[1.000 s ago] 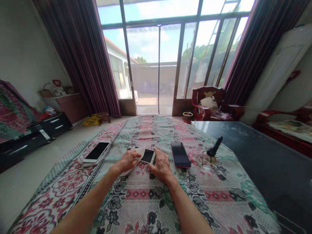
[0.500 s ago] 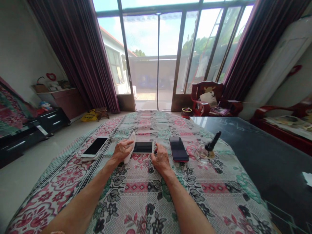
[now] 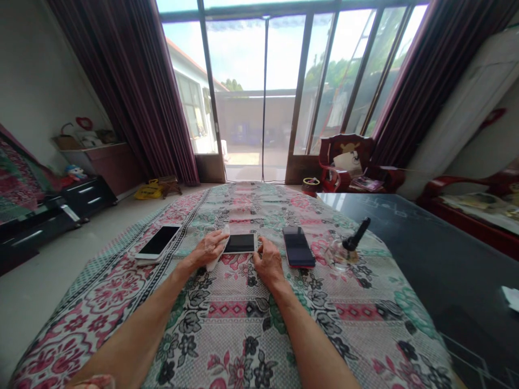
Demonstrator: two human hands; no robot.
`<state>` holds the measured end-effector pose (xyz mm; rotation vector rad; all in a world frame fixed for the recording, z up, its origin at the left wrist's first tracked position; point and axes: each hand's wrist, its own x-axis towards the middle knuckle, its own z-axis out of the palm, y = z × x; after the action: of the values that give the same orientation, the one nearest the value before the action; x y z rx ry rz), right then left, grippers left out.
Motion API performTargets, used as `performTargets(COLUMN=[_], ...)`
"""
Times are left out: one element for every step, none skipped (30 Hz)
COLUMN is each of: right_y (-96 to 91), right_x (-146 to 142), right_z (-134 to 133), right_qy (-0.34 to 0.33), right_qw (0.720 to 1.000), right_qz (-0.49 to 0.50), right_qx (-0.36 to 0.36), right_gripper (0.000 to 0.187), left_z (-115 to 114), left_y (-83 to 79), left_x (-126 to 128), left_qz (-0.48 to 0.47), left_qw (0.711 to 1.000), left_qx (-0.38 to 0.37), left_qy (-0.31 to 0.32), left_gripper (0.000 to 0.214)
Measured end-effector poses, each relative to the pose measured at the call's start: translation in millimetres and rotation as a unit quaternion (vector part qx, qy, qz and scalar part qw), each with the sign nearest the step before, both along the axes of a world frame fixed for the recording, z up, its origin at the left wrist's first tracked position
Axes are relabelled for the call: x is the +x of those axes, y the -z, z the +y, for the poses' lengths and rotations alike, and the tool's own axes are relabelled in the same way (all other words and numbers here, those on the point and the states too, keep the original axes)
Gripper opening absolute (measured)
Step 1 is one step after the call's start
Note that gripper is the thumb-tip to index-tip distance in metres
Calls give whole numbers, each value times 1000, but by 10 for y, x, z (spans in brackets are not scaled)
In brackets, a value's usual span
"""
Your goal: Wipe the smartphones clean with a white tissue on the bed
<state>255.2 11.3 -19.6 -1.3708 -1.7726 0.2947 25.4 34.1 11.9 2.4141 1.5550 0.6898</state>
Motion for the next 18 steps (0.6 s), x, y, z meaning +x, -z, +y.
performTargets(right_y=[1,2,3,4,4,3,0,-3,-7,-12,-16,-21,-24,-27,-29,-30,-30,-29], right_x=[4,9,14,19,23,25,25,25,23,20,18,16,16,16,16,17,18,17], right_z=[4,8,11,13,13,12,9,6,3,0,-2,-4,-4,-5,-4,-4,-3,-1], right_qy=[3,6,9,11,12,11,9,6,3,0,-2,-2,-1,1,3,8,14,21], right_qw=[1000,1000,1000,1000,1000,1000,1000,1000,1000,1000,1000,1000,1000,1000,1000,1000,999,999], right_qz=[2,3,5,8,10,11,11,10,7,4,2,3,7,12,18,23,27,29], right_qx=[0,1,3,6,8,11,13,15,15,14,14,13,13,13,15,15,15,14], right_gripper=[41,41,40,40,40,40,41,42,43,43,44,44,45,45,45,45,45,44], left_z=[-17,-35,-54,-75,-97,-120,-142,-162,-178,-187,-190,-186,-177,-166,-154,-146,-143,-146], left_y=[-32,-63,-95,-128,-160,-191,-220,-245,-262,-269,-267,-254,-232,-204,-173,-142,-116,-97], left_x=[1,1,1,2,3,6,10,14,17,18,17,13,10,9,13,26,48,79], left_qz=[6,15,25,34,43,52,58,63,67,69,66,59,49,36,23,11,1,-6], left_qw=[1000,1000,999,999,998,997,996,995,994,993,993,994,994,995,996,996,997,997], left_qx=[-5,-12,-22,-31,-44,-58,-71,-82,-91,-96,-98,-95,-93,-92,-89,-82,-73,-61], left_qy=[2,4,6,5,3,1,-2,-5,-6,-7,-5,-2,3,8,15,24,35,47], left_gripper=[38,39,39,39,38,37,36,36,36,36,36,37,37,37,37,37,37,37])
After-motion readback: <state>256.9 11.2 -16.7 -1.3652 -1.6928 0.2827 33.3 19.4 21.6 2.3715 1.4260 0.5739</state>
